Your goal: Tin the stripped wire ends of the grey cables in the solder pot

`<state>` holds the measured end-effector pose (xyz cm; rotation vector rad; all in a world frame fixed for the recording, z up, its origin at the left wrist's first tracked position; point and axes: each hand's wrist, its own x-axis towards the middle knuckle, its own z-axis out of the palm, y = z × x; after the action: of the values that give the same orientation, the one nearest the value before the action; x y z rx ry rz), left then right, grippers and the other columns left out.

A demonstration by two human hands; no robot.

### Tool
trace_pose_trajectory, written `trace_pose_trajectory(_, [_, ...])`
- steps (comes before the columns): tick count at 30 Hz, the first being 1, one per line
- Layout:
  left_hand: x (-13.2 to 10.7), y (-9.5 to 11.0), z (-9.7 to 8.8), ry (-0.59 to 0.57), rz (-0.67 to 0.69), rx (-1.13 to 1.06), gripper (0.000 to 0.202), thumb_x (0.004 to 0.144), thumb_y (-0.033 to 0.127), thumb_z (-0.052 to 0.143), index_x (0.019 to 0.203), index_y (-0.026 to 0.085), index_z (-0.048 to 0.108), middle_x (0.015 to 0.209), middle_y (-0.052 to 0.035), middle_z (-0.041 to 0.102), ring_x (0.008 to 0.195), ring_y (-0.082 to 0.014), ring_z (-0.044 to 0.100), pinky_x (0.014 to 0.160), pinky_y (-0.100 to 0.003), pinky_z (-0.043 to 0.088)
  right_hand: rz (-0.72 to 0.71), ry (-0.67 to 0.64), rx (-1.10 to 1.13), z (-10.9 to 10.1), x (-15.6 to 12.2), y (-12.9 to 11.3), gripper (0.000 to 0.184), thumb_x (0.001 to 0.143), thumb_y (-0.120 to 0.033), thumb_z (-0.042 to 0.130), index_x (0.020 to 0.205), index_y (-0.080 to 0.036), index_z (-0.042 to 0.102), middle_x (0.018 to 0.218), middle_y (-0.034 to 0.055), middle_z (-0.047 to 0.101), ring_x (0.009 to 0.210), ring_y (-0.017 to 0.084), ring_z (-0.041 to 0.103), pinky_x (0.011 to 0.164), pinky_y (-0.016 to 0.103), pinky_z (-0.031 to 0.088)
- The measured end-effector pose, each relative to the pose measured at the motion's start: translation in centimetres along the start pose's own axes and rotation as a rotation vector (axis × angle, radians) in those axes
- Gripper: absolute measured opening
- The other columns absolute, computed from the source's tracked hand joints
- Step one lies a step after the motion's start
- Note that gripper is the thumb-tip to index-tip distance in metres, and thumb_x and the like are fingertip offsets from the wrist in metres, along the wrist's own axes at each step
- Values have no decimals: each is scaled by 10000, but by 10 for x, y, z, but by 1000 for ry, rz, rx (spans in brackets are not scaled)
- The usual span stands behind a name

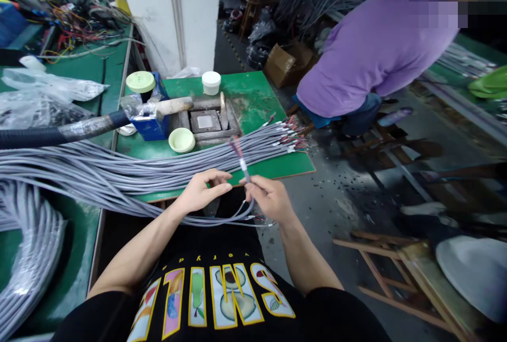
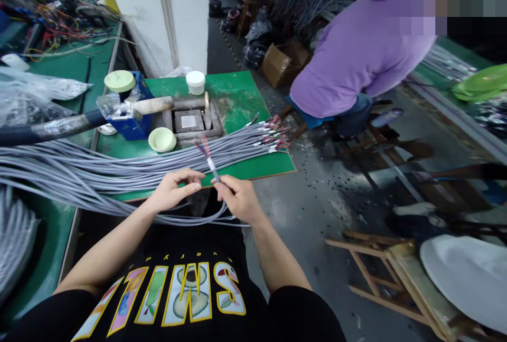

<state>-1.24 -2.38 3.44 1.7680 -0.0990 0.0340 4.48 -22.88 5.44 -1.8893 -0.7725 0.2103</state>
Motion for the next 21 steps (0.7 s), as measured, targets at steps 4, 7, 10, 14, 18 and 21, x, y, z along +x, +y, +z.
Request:
trace_pose_trajectory(4, [3, 3, 6, 152, -104, -434, 344, 672, 454, 763, 781, 133, 710, 806, -53, 689, 680, -136, 607, 675, -267, 495, -98, -141, -103, 22, -5, -4, 215, 907, -270, 490, 908, -183, 687, 594, -15, 635, 568, 110, 596, 592, 209, 450])
trace_pose_trajectory(7, [1, 1, 7, 150, -125, -552, 316, 616, 407, 810, 713, 124, 711, 741, -45, 688, 642, -128, 610, 656, -262, 500, -87, -172, -74, 30, -4, -3, 212, 904, -276, 498, 901, -182, 688, 569, -23, 628, 521, 102, 581, 559, 201, 444])
trace_pose_trajectory(10, [-1, -2, 7, 100, -135, -603, 305, 618, 383, 813, 733, 116, 720, 656, -35, 668, 598, -127, 607, 631, -262, 498, -91, -157, -68, 34, -2, -2, 221, 909, -281, 492, 901, -177, 688, 546, -27, 616, 484, 95, 561, 529, 199, 433])
trace_pose_trajectory(14, [-1, -8, 5, 130, -141, -659, 293, 612, 336, 823, 780, 122, 715, 724, -36, 684, 636, -121, 616, 642, -244, 495, -150, -61, -140, 38, -1, -1, 202, 905, -268, 513, 909, -183, 696, 620, -1, 664, 551, 113, 608, 570, 210, 460])
trace_pose_trajectory(18, [2, -12, -1, 220, -130, -745, 247, 626, 291, 812, 763, 124, 693, 665, -14, 657, 574, -82, 565, 579, -198, 460, -196, -29, -155, 40, -1, 1, 181, 895, -245, 530, 927, -188, 699, 727, 17, 712, 619, 126, 652, 623, 217, 500])
trace_pose_trajectory(21, [4, -10, -5, 272, -117, -826, 253, 604, 293, 817, 706, 127, 655, 596, -4, 630, 536, -77, 542, 549, -190, 440, -197, -31, -152, 41, -1, 2, 180, 894, -243, 531, 922, -192, 702, 738, 17, 718, 634, 132, 665, 644, 221, 518])
